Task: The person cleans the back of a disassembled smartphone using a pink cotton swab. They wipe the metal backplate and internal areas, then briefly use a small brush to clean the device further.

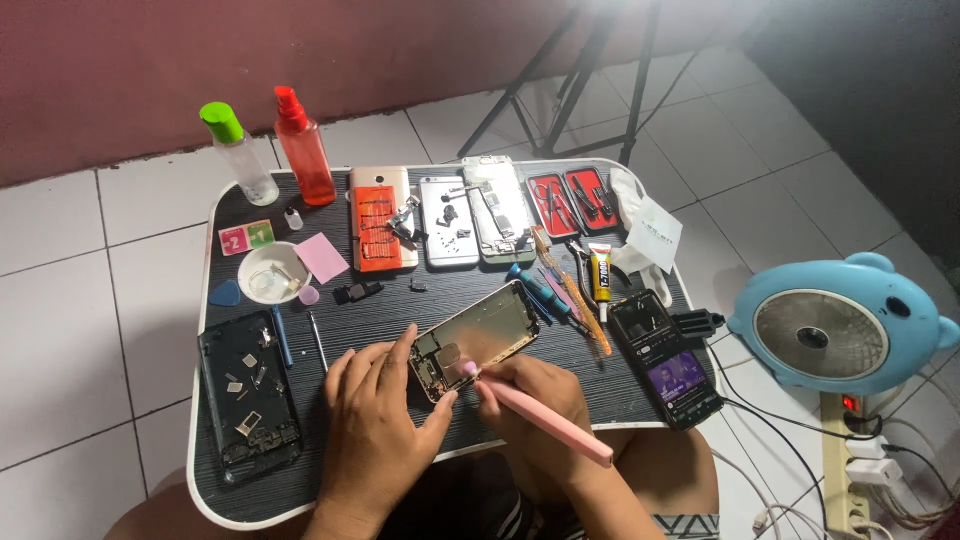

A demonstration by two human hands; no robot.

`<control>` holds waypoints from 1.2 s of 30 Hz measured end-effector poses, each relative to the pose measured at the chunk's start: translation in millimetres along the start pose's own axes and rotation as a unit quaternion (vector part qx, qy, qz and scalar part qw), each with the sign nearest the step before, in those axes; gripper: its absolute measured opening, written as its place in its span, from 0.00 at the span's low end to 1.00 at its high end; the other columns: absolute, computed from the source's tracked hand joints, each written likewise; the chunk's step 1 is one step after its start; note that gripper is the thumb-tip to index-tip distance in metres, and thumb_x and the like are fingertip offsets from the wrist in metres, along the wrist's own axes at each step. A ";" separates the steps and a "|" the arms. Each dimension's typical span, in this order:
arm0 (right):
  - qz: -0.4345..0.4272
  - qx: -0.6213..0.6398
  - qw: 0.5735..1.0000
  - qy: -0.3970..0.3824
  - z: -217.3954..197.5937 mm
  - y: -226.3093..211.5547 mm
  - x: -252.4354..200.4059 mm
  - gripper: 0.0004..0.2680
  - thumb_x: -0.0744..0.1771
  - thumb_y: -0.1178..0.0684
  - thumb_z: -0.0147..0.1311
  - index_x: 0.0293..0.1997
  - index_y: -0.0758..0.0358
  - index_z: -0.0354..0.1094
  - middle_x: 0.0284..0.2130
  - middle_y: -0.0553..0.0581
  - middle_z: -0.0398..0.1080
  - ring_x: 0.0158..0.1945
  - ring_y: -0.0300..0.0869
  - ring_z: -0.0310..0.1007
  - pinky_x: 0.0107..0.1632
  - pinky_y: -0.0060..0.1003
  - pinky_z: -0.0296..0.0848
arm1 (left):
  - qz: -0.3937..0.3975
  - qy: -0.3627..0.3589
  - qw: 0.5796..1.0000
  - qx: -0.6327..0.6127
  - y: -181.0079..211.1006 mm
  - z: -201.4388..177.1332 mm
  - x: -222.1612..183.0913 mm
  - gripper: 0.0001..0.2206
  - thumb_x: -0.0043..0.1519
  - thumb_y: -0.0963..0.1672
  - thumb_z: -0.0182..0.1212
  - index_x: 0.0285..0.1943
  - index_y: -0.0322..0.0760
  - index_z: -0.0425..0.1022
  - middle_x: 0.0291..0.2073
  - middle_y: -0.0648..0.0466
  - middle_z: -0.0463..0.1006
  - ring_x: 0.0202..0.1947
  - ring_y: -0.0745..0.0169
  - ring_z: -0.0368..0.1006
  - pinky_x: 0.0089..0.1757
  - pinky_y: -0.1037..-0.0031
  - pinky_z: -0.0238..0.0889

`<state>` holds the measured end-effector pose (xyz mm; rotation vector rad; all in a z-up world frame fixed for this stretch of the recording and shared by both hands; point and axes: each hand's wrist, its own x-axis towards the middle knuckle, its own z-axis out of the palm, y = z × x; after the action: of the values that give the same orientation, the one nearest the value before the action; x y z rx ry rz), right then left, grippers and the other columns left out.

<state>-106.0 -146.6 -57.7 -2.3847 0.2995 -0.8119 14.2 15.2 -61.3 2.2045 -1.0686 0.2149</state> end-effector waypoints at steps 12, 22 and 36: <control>-0.009 -0.007 1.000 0.009 0.1 -5.2 4.1 0.04 0.63 0.55 0.63 0.37 0.59 0.72 0.31 0.50 0.80 0.29 0.39 0.81 0.34 0.31 0.79 | 0.004 0.011 1.000 -0.002 -2.5 3.3 -1.2 0.36 0.52 0.53 0.71 0.68 0.37 0.67 0.45 0.54 0.82 0.55 0.53 0.71 0.61 0.51 0.52; -0.002 -0.005 1.000 0.005 0.6 -2.1 2.4 0.05 0.63 0.53 0.63 0.37 0.60 0.72 0.31 0.51 0.79 0.30 0.40 0.81 0.36 0.32 0.79 | 0.001 0.002 1.000 -0.002 -3.2 2.3 -1.4 0.37 0.52 0.53 0.70 0.70 0.35 0.65 0.46 0.53 0.82 0.56 0.52 0.70 0.61 0.50 0.52; -0.048 0.027 0.998 0.029 -1.0 -15.6 9.9 0.08 0.70 0.52 0.51 0.41 0.67 0.69 0.34 0.58 0.76 0.34 0.44 0.80 0.36 0.34 0.78 | 0.007 0.001 1.000 -0.004 -2.0 -2.8 -2.9 0.39 0.52 0.51 0.69 0.73 0.33 0.63 0.49 0.51 0.80 0.57 0.52 0.69 0.63 0.51 0.50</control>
<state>-98.5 -138.4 -42.9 -2.3425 0.1842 -0.9235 14.2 19.7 -61.4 2.1895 -1.0828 0.2173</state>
